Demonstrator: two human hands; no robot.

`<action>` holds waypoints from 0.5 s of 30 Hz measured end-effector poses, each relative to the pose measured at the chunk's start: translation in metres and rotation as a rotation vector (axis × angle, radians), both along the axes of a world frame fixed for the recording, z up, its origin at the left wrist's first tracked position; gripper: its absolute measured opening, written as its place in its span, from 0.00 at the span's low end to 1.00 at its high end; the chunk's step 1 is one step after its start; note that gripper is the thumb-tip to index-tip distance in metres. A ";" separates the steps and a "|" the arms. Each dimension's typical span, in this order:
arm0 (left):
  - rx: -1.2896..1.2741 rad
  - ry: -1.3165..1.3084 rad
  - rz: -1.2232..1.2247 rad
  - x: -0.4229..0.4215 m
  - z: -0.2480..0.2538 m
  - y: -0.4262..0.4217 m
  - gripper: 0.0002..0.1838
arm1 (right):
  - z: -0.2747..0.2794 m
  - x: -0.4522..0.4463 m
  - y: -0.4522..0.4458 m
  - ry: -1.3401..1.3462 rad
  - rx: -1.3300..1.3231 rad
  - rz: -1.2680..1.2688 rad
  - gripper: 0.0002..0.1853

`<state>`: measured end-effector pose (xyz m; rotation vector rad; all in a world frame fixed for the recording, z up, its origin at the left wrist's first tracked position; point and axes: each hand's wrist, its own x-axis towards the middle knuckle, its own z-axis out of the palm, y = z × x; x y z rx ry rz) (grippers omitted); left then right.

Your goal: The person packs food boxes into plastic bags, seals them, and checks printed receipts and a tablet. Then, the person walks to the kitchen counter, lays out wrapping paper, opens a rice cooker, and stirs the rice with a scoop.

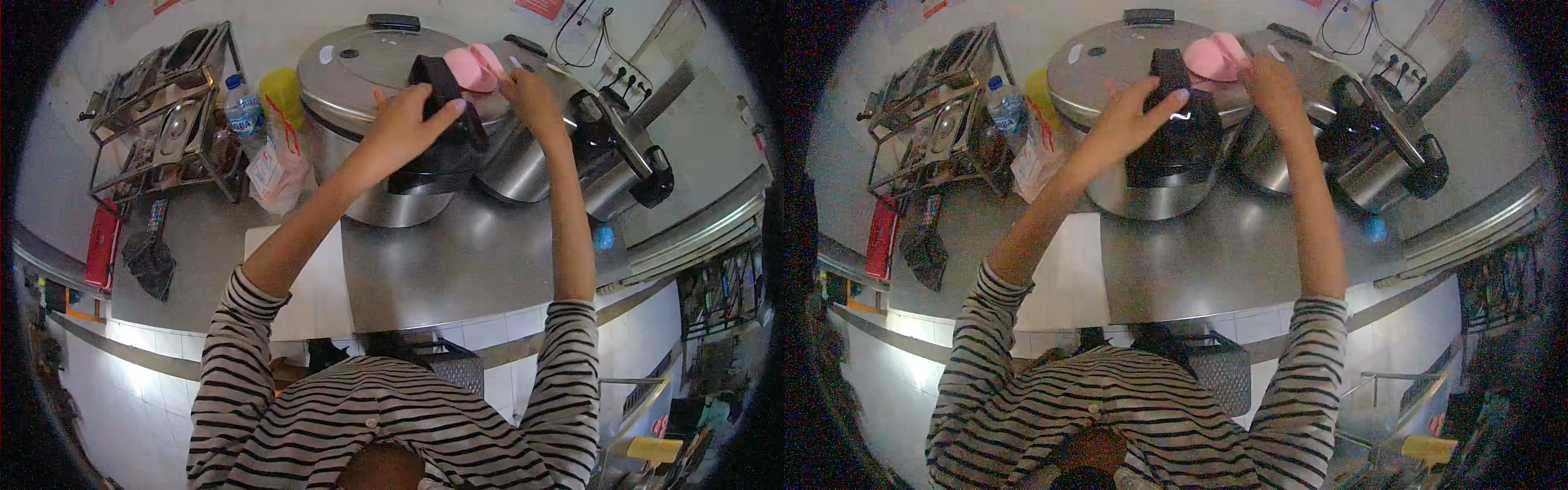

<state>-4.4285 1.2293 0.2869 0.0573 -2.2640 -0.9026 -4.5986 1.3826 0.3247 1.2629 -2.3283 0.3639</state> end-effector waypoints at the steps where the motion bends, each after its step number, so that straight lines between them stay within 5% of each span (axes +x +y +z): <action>1: 0.115 -0.077 -0.055 -0.001 0.001 0.001 0.25 | -0.008 -0.005 0.010 -0.014 -0.125 0.030 0.16; 5: 0.527 -0.150 -0.315 -0.004 0.004 -0.002 0.19 | -0.020 0.014 0.052 -0.994 -0.571 0.272 0.15; 15: 0.471 -0.086 -0.191 0.035 0.037 0.010 0.16 | -0.054 0.058 0.092 -1.467 -1.010 0.446 0.17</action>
